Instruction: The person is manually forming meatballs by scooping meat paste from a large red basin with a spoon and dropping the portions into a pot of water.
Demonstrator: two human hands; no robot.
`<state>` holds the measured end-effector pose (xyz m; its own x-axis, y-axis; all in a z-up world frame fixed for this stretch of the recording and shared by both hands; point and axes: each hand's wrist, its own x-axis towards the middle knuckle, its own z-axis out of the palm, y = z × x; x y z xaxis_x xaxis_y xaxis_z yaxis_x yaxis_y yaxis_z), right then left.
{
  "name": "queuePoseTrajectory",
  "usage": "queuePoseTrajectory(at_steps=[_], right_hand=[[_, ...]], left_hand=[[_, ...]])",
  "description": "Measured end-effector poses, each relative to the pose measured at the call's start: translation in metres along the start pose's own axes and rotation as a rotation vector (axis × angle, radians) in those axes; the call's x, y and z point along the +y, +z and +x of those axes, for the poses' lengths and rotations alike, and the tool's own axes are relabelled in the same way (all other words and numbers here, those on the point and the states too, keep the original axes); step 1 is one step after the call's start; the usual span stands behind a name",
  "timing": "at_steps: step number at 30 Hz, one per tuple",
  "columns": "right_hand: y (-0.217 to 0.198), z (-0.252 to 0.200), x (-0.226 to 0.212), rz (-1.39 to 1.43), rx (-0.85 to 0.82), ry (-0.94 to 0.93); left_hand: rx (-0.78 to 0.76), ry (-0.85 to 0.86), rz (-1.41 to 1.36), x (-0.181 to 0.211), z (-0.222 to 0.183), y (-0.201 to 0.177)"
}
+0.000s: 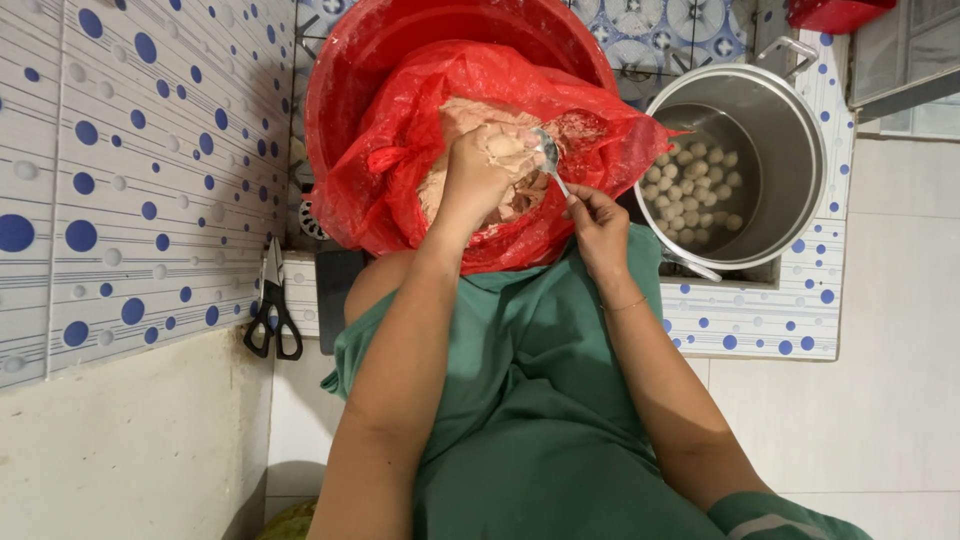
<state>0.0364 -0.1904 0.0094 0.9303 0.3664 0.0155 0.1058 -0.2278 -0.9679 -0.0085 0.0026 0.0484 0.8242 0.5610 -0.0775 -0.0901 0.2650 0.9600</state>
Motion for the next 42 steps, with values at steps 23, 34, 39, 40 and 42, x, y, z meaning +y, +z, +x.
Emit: queuePoseTrajectory(at_steps=[23,34,39,40,42], right_hand=[[-0.033,-0.017,-0.108,-0.268,0.022,-0.442],[-0.02,-0.018,-0.163,-0.715,0.035,-0.833],[-0.017,-0.017,-0.175,-0.861,0.059,-0.877],[-0.015,-0.016,-0.174,-0.86,0.059,-0.878],[-0.012,-0.015,-0.173,-0.892,0.058,-0.884]], left_hand=[[0.029,0.072,-0.015,0.005,-0.002,0.004],[0.025,0.11,0.126,-0.006,0.003,0.002],[0.021,0.06,0.109,0.003,-0.004,0.004],[0.022,0.06,0.109,0.019,-0.011,0.008],[0.025,0.005,0.057,0.052,-0.026,0.016]])
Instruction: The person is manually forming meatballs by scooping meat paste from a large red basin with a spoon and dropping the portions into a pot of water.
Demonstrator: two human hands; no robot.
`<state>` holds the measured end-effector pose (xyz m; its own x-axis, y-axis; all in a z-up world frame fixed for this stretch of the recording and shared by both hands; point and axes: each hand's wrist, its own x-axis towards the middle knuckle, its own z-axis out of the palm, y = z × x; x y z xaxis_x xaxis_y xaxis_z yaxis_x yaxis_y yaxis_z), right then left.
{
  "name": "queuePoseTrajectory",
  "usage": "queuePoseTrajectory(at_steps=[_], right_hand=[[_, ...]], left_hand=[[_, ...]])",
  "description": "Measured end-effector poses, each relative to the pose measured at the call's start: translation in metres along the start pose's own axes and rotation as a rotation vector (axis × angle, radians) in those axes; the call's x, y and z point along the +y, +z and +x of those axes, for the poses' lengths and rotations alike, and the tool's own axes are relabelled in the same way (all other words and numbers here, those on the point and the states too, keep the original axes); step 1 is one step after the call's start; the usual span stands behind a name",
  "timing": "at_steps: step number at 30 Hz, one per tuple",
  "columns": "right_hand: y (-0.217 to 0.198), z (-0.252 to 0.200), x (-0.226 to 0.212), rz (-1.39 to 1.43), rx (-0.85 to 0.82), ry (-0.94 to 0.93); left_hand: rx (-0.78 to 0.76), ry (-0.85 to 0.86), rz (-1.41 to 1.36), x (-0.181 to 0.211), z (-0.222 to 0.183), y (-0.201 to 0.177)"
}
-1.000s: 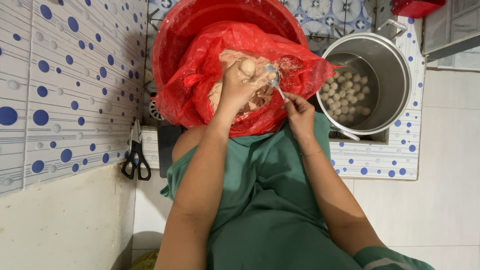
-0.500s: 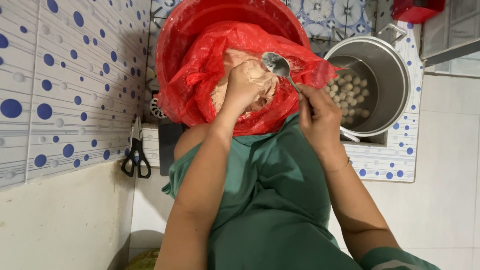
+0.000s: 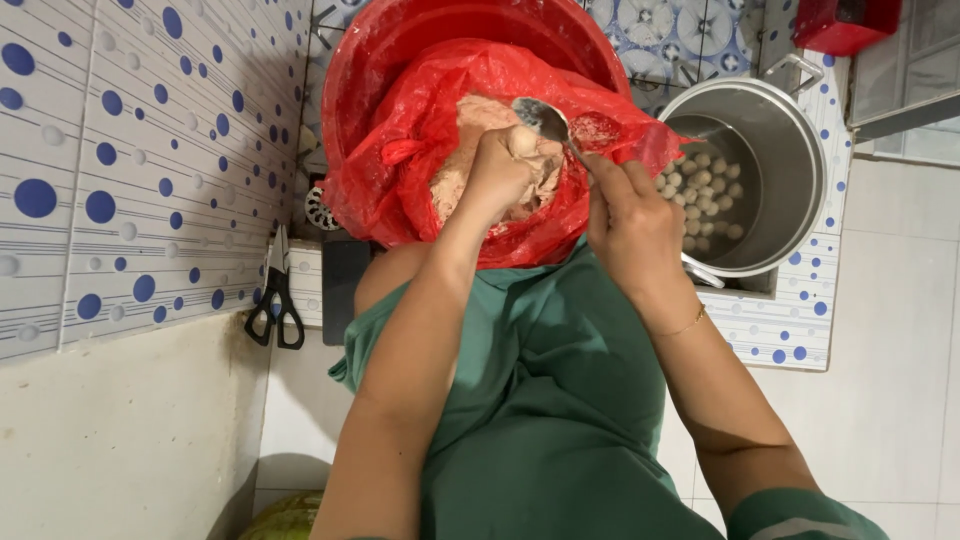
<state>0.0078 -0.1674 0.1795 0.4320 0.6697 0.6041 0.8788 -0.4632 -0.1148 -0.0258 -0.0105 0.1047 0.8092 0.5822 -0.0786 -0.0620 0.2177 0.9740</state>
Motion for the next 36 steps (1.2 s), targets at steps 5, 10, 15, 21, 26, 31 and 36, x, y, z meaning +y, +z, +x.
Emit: queuePoseTrajectory(at_steps=[5,10,15,21,26,31,36], right_hand=[[0.004,-0.006,-0.003,0.104,-0.088,0.068],[0.013,-0.017,0.009,0.321,-0.148,0.191],[0.024,-0.037,0.031,0.634,-0.282,0.528],[0.025,-0.048,0.051,1.003,-0.325,0.864],[-0.001,-0.059,0.09,1.037,-0.206,0.973],[0.008,-0.115,0.183,0.663,-0.178,0.922],[0.068,-0.205,0.293,0.072,-0.402,0.872]], left_hand=[[0.031,-0.066,0.139,-0.065,0.031,-0.007],[0.029,-0.154,0.463,-0.065,0.03,-0.006],[-0.146,-0.239,0.87,-0.027,0.014,-0.002],[-0.153,-0.275,0.948,-0.066,0.029,-0.003],[-0.235,-0.23,0.948,-0.039,0.027,0.002],[-0.204,-0.257,0.936,-0.058,0.033,-0.002],[-0.19,-0.241,0.922,-0.058,0.028,0.0]])
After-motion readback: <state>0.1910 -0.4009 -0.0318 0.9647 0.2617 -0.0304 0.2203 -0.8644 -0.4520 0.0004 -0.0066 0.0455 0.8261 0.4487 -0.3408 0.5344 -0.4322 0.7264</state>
